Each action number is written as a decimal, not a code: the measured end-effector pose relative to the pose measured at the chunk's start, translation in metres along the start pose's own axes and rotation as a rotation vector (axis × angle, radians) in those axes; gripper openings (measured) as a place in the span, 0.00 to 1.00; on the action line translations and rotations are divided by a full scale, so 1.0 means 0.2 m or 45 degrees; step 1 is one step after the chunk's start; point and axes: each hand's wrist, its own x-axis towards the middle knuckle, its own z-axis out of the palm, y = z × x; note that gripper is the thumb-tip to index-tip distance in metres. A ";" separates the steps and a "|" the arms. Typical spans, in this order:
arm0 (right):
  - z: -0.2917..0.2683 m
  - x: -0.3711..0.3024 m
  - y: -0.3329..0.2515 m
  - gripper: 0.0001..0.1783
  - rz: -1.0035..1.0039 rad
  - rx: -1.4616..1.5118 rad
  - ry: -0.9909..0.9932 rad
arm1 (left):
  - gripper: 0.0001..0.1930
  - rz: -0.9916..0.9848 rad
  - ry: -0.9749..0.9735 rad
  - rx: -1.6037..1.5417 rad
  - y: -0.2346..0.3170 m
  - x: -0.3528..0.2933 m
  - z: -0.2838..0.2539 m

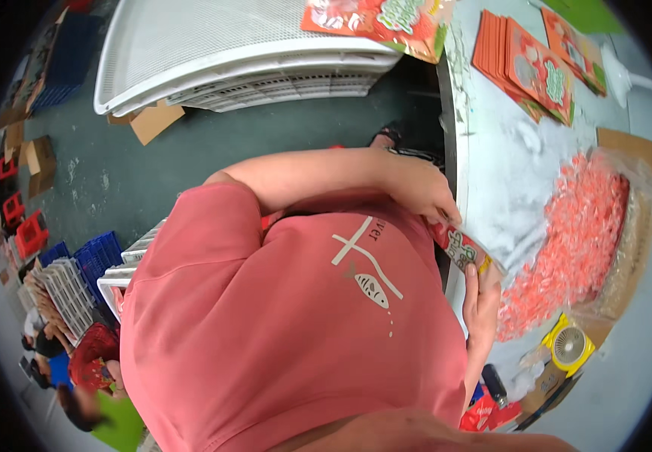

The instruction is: Packaging small candies into printed plastic bags.

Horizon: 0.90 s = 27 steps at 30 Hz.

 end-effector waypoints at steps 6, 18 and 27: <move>-0.02 0.06 0.00 0.15 0.033 -0.027 -0.170 | 0.18 0.027 -0.017 -0.170 -0.01 -0.07 -0.03; -0.02 -0.01 -0.08 0.15 -0.125 0.264 -0.026 | 0.21 0.051 -0.032 -0.439 0.11 0.00 0.05; 0.03 0.01 -0.02 0.15 -0.362 -0.027 0.007 | 0.23 0.226 -0.027 -0.380 0.10 0.03 0.08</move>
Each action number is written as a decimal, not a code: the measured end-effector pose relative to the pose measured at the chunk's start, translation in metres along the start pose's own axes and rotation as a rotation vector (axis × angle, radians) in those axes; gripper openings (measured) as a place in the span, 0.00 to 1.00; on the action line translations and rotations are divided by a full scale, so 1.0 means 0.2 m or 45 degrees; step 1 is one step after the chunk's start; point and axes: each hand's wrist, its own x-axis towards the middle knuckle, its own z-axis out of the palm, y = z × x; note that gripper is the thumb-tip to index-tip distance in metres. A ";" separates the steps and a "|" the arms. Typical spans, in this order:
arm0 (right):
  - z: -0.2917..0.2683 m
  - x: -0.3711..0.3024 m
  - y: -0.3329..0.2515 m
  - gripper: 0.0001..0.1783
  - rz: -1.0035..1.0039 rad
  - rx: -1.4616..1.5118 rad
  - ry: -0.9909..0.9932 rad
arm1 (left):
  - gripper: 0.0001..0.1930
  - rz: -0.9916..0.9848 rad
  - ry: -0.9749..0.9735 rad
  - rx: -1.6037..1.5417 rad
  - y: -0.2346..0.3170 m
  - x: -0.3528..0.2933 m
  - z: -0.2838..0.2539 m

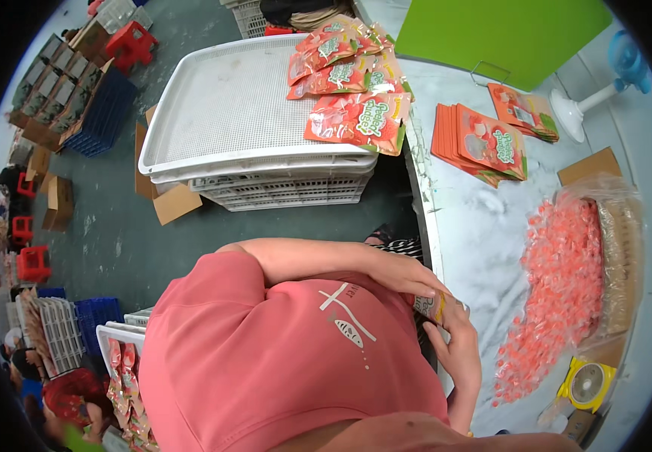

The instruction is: Packaging small candies into printed plastic bags.

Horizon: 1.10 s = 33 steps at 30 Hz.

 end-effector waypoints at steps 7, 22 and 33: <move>0.02 -0.02 0.03 0.14 0.191 -0.034 -0.200 | 0.22 -0.074 0.020 0.024 0.01 0.00 0.07; -0.13 -0.10 0.03 0.29 -0.092 -0.386 0.705 | 0.22 -0.406 0.237 -0.262 0.08 -0.02 -0.08; 0.12 -0.13 0.19 0.07 0.113 0.156 0.707 | 0.16 -0.315 0.380 -0.227 0.14 0.05 -0.02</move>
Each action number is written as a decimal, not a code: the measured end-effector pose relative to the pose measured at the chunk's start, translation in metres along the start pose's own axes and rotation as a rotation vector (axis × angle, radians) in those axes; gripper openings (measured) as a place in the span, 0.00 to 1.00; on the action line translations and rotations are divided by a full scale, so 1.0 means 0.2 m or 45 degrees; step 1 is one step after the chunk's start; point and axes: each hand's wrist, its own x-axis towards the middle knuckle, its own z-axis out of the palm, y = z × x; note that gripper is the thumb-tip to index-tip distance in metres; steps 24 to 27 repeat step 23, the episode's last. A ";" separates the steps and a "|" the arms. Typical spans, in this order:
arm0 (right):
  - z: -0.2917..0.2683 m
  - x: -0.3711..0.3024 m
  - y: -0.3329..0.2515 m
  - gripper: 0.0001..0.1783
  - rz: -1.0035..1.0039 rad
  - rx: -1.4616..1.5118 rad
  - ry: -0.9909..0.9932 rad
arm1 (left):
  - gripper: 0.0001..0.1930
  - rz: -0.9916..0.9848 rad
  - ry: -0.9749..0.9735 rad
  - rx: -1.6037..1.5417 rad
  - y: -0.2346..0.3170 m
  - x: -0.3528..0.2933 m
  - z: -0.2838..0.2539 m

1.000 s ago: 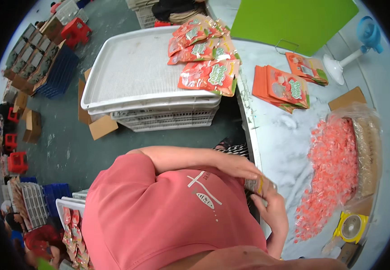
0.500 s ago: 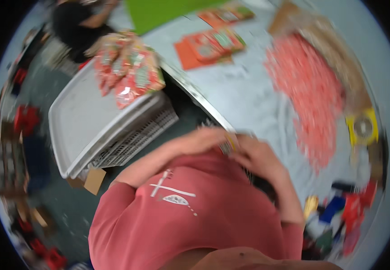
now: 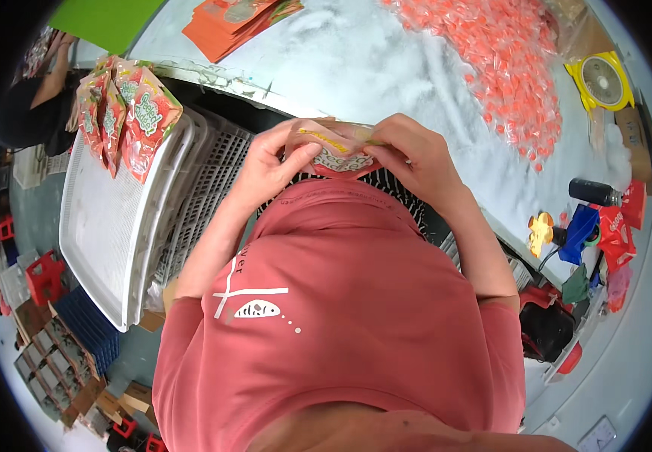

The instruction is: Packaging small candies into printed plastic bags.

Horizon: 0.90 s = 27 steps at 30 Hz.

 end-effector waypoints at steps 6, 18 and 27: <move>0.04 0.01 -0.04 0.09 0.266 0.209 0.246 | 0.10 0.000 0.211 -0.121 -0.01 0.04 0.03; -0.07 0.07 -0.02 0.04 0.054 -0.012 -0.225 | 0.10 0.009 0.000 0.023 0.01 0.05 0.09; -0.05 0.05 0.00 0.06 0.019 -0.026 -0.223 | 0.11 -0.105 0.037 0.027 -0.05 0.03 0.10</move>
